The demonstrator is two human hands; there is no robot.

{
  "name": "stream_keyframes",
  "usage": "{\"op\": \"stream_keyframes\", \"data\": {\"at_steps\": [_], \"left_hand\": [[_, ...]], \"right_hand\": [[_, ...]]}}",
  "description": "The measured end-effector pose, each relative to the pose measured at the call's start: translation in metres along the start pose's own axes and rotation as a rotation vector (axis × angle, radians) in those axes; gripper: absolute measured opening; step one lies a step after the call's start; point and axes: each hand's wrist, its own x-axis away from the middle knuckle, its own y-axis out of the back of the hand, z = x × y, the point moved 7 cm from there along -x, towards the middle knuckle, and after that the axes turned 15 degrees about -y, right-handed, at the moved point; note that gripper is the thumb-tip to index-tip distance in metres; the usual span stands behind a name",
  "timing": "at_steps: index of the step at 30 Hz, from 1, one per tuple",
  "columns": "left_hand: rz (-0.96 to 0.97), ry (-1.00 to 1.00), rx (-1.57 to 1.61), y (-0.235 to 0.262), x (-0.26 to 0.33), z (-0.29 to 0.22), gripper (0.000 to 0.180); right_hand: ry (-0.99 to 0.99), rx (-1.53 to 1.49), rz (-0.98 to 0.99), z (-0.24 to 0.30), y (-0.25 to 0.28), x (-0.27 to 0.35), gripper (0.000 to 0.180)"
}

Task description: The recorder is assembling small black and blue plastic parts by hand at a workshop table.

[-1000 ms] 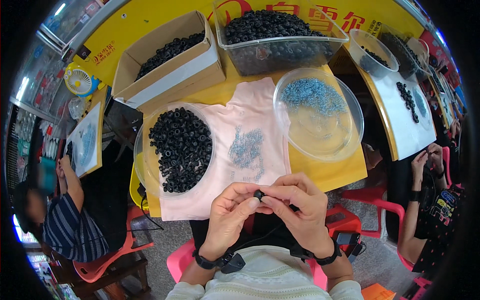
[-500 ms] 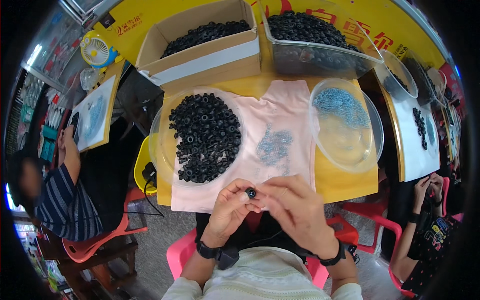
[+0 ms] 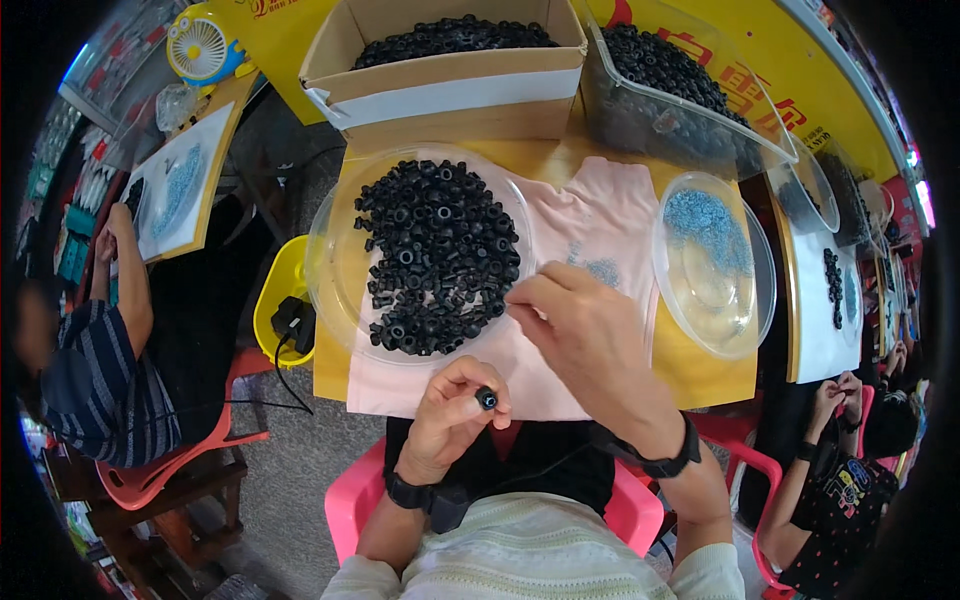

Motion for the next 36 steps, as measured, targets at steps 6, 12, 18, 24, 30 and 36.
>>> {"op": "stream_keyframes", "data": {"at_steps": [6,12,18,24,30,36], "left_hand": [[0.105,0.05,-0.029,-0.001,0.001,0.005,0.02],[0.132,0.113,-0.06,-0.004,0.002,0.008,0.022],[0.184,0.11,-0.074,-0.005,-0.001,0.009,0.021],[0.122,0.113,-0.121,-0.003,0.0,0.01,0.019],[0.045,0.083,-0.164,-0.005,-0.003,0.007,0.021],[0.071,0.092,-0.124,-0.033,-0.006,0.021,0.022]], "right_hand": [[0.127,0.195,0.081,0.006,-0.049,-0.024,0.01],[0.141,0.293,0.105,0.011,-0.067,-0.029,0.011],[0.141,0.327,0.119,0.012,-0.079,-0.027,0.009],[0.123,0.102,0.032,0.007,-0.052,-0.025,0.009],[-0.156,-0.348,0.071,-0.036,0.02,0.028,0.015],[-0.372,-0.323,0.103,-0.088,0.03,0.077,0.019]]}}
